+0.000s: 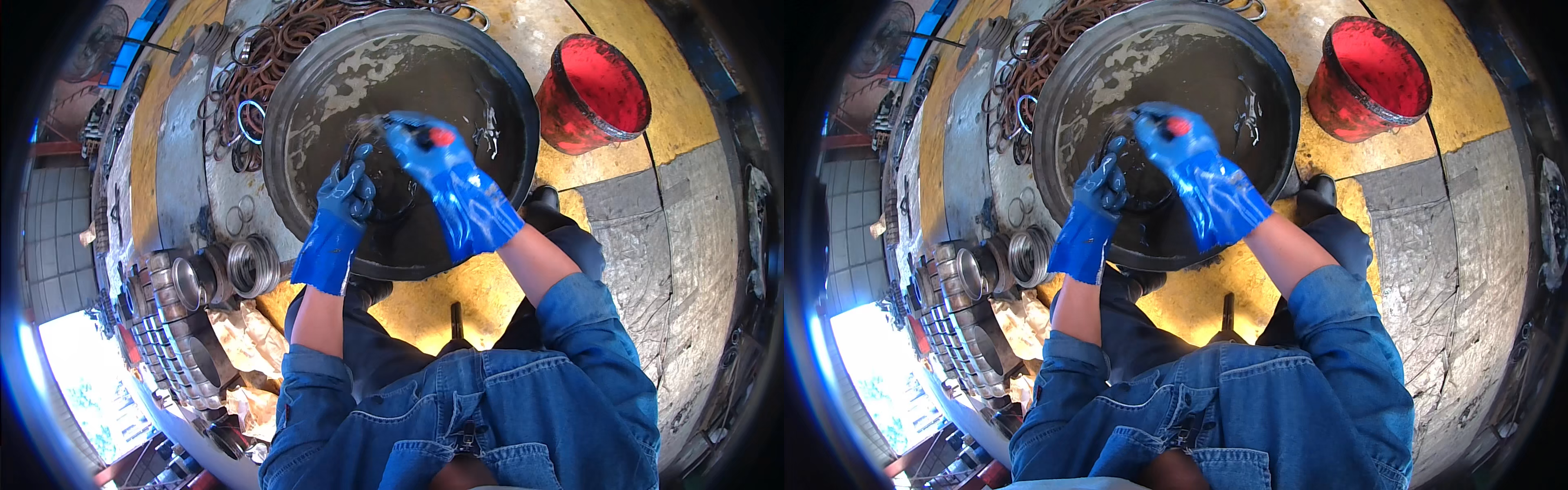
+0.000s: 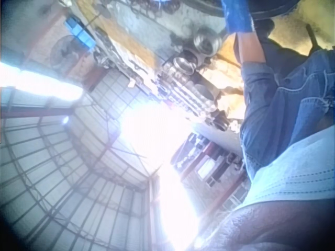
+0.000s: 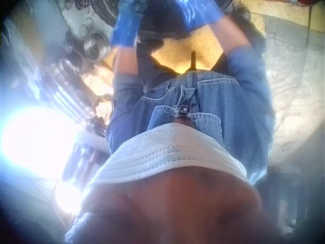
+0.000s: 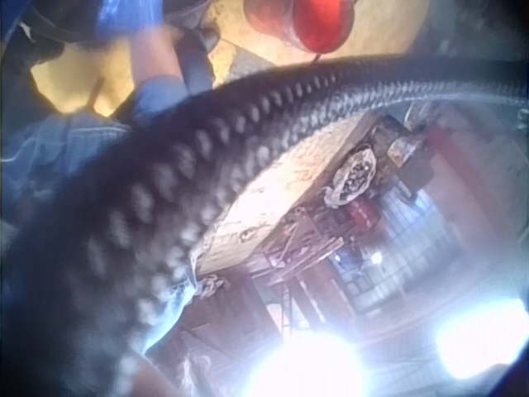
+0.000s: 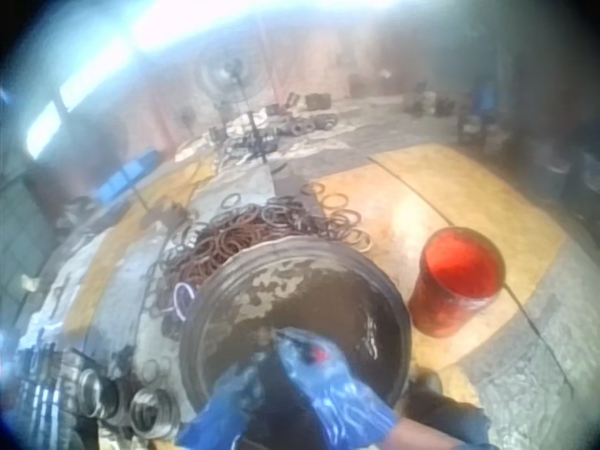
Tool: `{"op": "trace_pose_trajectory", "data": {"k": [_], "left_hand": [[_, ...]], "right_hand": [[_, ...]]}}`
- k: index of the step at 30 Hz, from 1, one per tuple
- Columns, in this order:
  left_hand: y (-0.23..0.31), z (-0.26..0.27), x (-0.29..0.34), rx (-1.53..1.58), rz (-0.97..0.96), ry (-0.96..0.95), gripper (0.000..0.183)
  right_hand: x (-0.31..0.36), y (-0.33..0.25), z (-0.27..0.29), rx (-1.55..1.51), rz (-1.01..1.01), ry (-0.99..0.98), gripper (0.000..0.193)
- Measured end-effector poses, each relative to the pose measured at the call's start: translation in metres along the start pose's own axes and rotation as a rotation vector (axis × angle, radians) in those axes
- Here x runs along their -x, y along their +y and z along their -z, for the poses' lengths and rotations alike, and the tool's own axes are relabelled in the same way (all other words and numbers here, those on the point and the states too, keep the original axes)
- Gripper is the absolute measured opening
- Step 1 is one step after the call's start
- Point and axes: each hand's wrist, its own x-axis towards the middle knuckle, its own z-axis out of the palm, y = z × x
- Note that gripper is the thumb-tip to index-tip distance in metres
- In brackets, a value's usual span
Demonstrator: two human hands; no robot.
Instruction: The person cleans metal rings using a brush in a bucket of liquid and then sets them down.
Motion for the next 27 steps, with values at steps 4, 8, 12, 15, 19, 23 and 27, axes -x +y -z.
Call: {"op": "trace_pose_trajectory", "data": {"k": [4,8,12,15,19,23,27], "left_hand": [[0.004,0.006,0.014,-0.199,-0.129,0.13,0.043],[0.007,0.007,0.0,-0.034,-0.13,0.126,0.033],[0.018,0.018,0.004,-0.054,-0.049,0.188,0.042],[0.02,0.016,0.005,-0.038,-0.043,0.175,0.044],[0.024,0.012,0.011,-0.075,-0.042,0.09,0.045],[0.021,0.004,0.011,-0.044,-0.082,0.034,0.046],[0.019,0.004,0.008,-0.044,-0.124,0.034,0.046]], "right_hand": [[0.014,-0.033,0.022,-0.017,-0.38,0.069,0.026],[0.025,-0.021,0.047,0.276,-0.63,-0.061,0.033],[-0.001,-0.017,0.034,0.619,-0.475,-0.184,0.032],[-0.008,-0.01,0.033,0.359,-0.056,-0.178,0.031],[-0.012,-0.037,0.022,0.342,0.022,-0.16,0.032],[-0.023,-0.016,0.046,0.551,-0.175,-0.203,0.028],[-0.01,0.008,0.051,0.507,-0.382,-0.301,0.028]]}}
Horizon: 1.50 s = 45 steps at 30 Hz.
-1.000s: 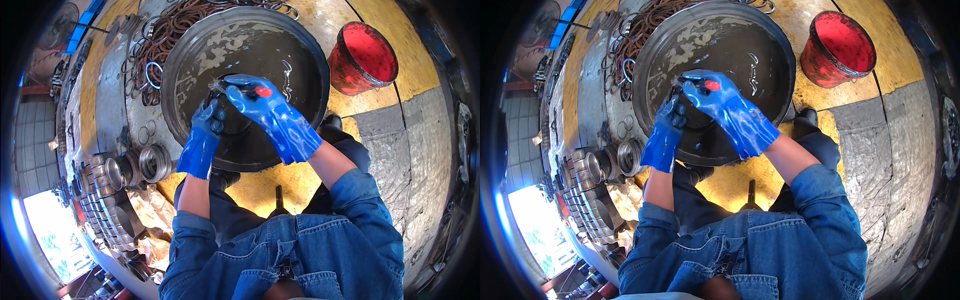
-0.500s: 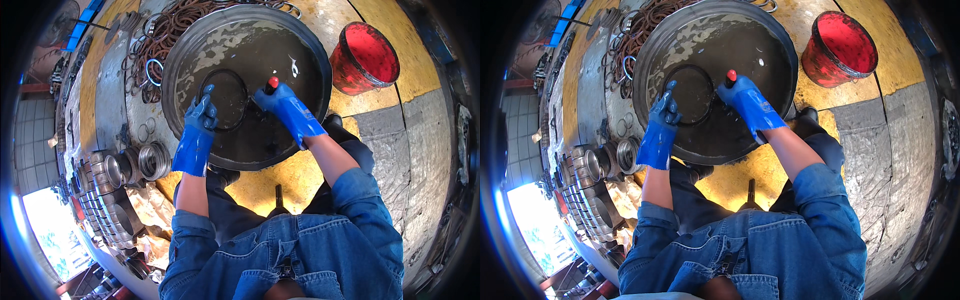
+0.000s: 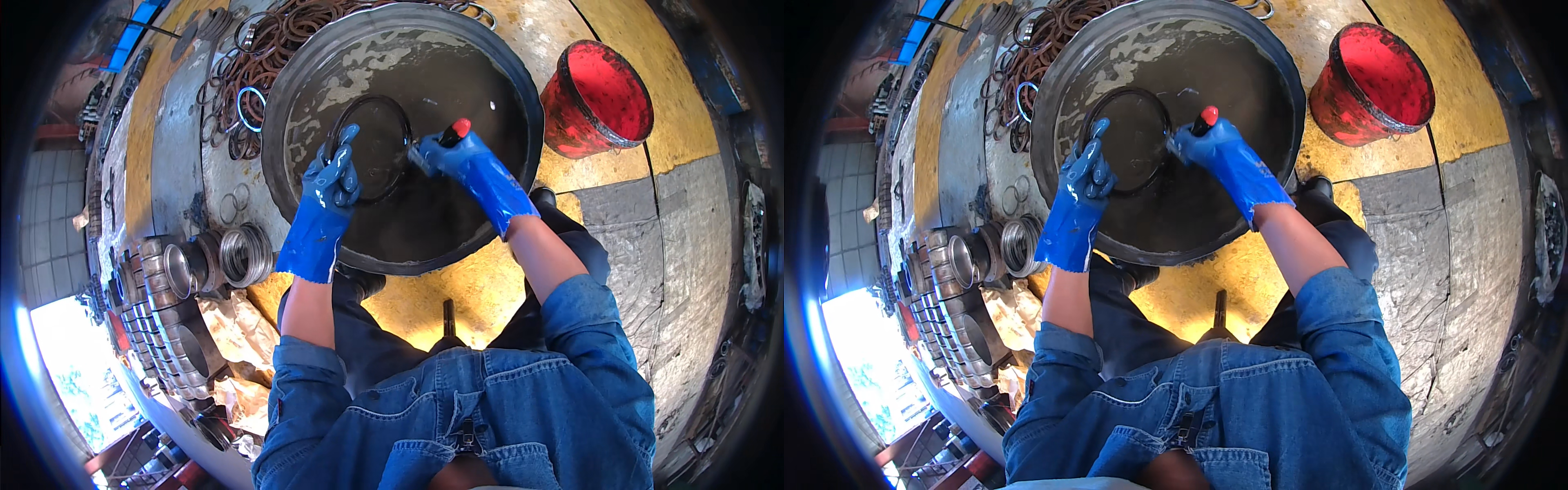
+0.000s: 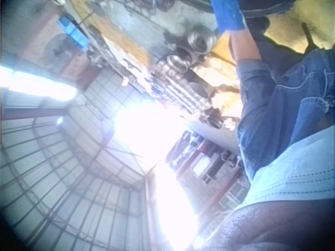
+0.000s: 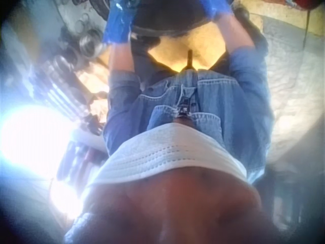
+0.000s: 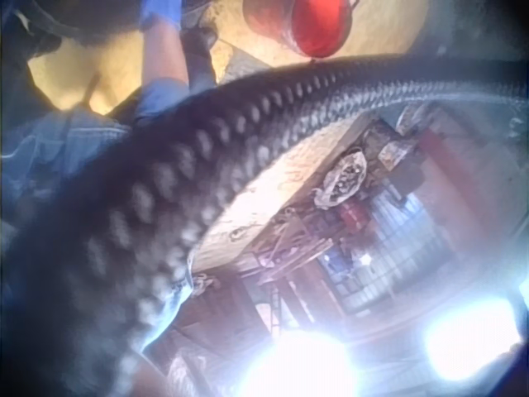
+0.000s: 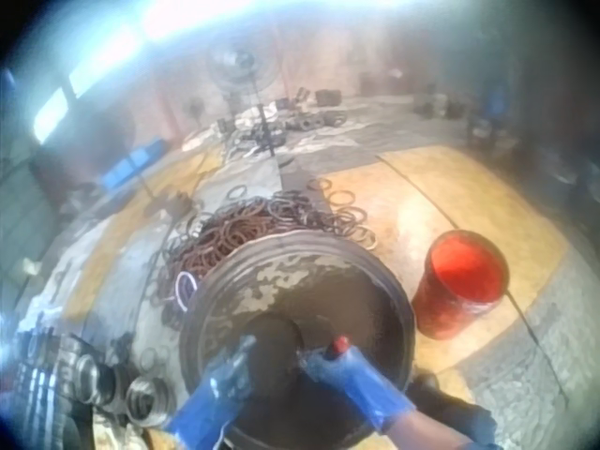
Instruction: The person cleans metal rings using a brush in a bucket of liquid and then sets them down.
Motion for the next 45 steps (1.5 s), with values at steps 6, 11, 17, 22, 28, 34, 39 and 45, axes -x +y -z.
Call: {"op": "trace_pose_trajectory", "data": {"k": [6,11,17,22,28,34,39,45], "left_hand": [[-0.001,-0.004,0.001,-0.096,-0.046,0.011,0.044],[-0.006,0.006,-0.008,-0.053,-0.183,0.106,0.045],[-0.006,0.037,-0.012,0.513,-0.158,-0.241,0.043],[-0.021,0.045,-0.028,0.083,-0.148,-0.038,0.048],[-0.011,0.015,-0.021,-1.667,-0.851,0.425,0.073],[-0.021,-0.048,-0.008,-1.796,-0.32,-0.039,0.059],[-0.045,-0.011,-0.015,-1.261,-0.202,0.002,0.035],[-0.016,0.001,-0.008,-0.367,0.077,0.216,0.029]], "right_hand": [[0.061,-0.029,-0.02,-0.248,-0.195,-0.079,0.026],[0.043,-0.021,-0.001,-0.222,-0.098,-0.141,0.031],[0.036,-0.017,0.0,-0.416,-0.032,-0.092,0.035],[0.035,-0.025,0.017,-0.265,0.054,-0.2,0.043],[0.031,-0.046,0.019,0.878,0.169,0.058,0.019],[0.02,-0.051,-0.023,1.068,0.083,0.064,0.029],[0.016,-0.005,-0.006,0.949,0.419,0.1,0.028],[0.01,0.004,0.017,0.282,-0.26,0.319,0.034]]}}
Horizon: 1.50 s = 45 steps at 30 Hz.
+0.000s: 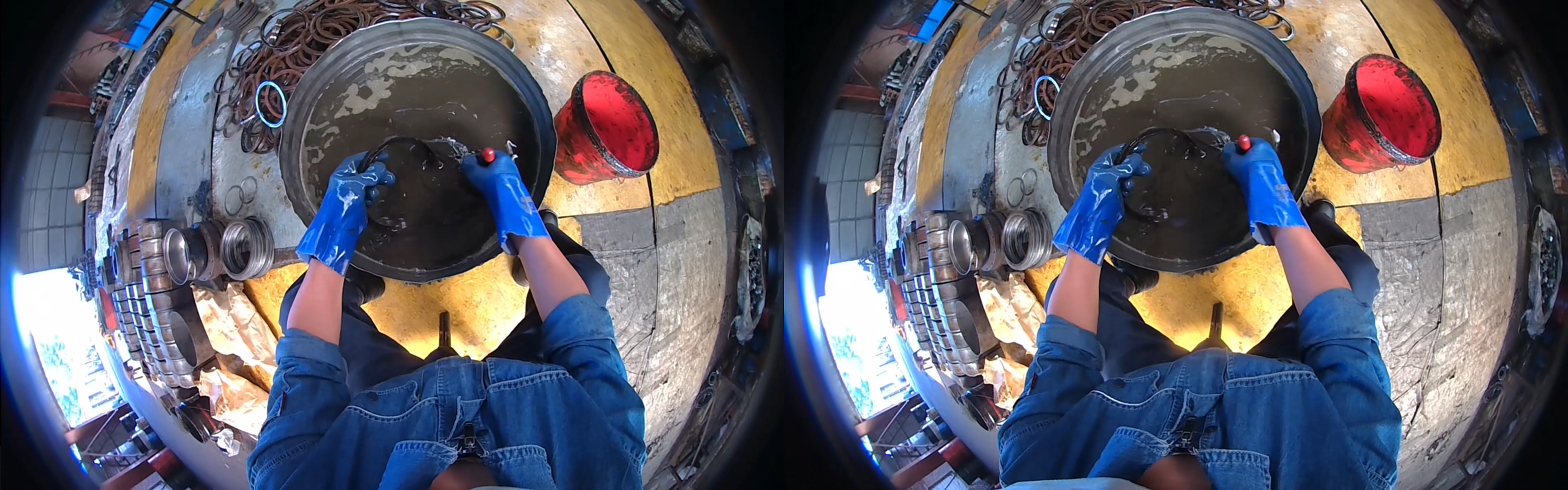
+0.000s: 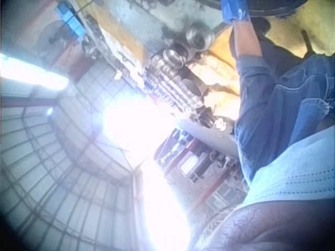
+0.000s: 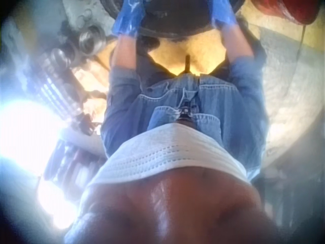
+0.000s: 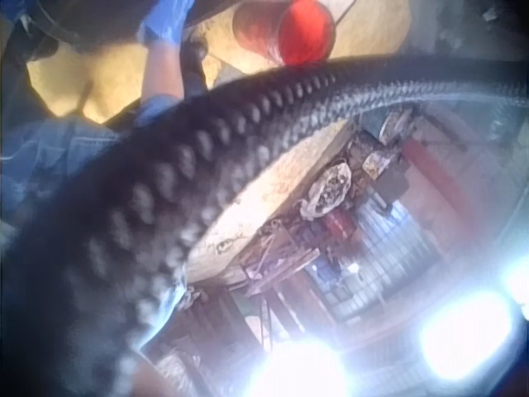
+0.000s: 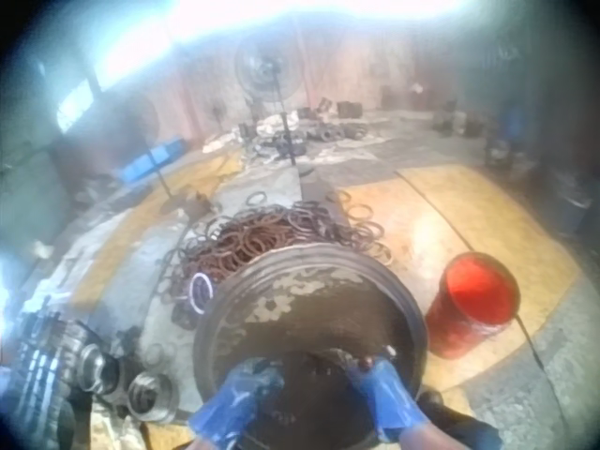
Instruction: The person cleans metal rings using a brush in a bucket of liquid and then sets them down.
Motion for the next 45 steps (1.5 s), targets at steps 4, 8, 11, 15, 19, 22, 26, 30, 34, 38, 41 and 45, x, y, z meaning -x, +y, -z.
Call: {"op": "trace_pose_trajectory", "data": {"k": [4,8,11,15,19,22,26,30,34,38,41,45], "left_hand": [[-0.004,0.004,-0.005,0.114,0.051,0.017,0.03],[-0.023,0.002,-0.014,0.188,-0.028,0.055,0.03],[-0.027,0.001,-0.011,0.151,-0.002,0.069,0.034],[-0.009,-0.012,0.002,0.204,0.046,-0.04,0.037],[-0.015,-0.009,0.005,0.307,-0.014,0.05,0.035],[-0.011,-0.003,0.002,0.288,-0.074,0.048,0.035],[-0.002,0.014,-0.003,0.386,-0.074,-0.057,0.04],[-0.007,0.022,0.001,0.488,-0.043,-0.122,0.04],[-0.008,0.021,0.005,0.509,-0.028,-0.16,0.041],[-0.006,0.02,0.006,0.508,-0.04,-0.187,0.041],[-0.002,0.016,0.004,0.477,-0.073,-0.205,0.042],[-0.001,0.014,-0.002,0.426,-0.116,-0.192,0.042]], "right_hand": [[0.024,-0.024,0.007,-0.38,0.312,-0.158,0.031],[0.063,-0.061,-0.016,-0.571,0.654,-0.29,0.024],[0.066,-0.064,-0.022,-0.347,0.912,-0.076,0.025],[0.033,-0.042,-0.031,-0.655,0.464,-0.005,0.025],[0.039,-0.03,-0.013,-0.833,0.109,-0.072,0.026],[0.047,-0.02,-0.006,-0.774,-0.033,-0.155,0.029],[0.019,-0.016,-0.008,-0.302,-0.048,-0.22,0.028],[0.018,-0.032,-0.004,-0.404,0.508,-0.085,0.026],[0.017,-0.05,-0.008,-0.383,0.905,0.029,0.031],[0.013,-0.039,-0.001,-0.287,0.549,-0.031,0.029],[0.012,-0.029,-0.005,-0.181,0.416,-0.053,0.025],[0.027,-0.023,-0.017,-0.12,0.108,-0.317,0.022]]}}
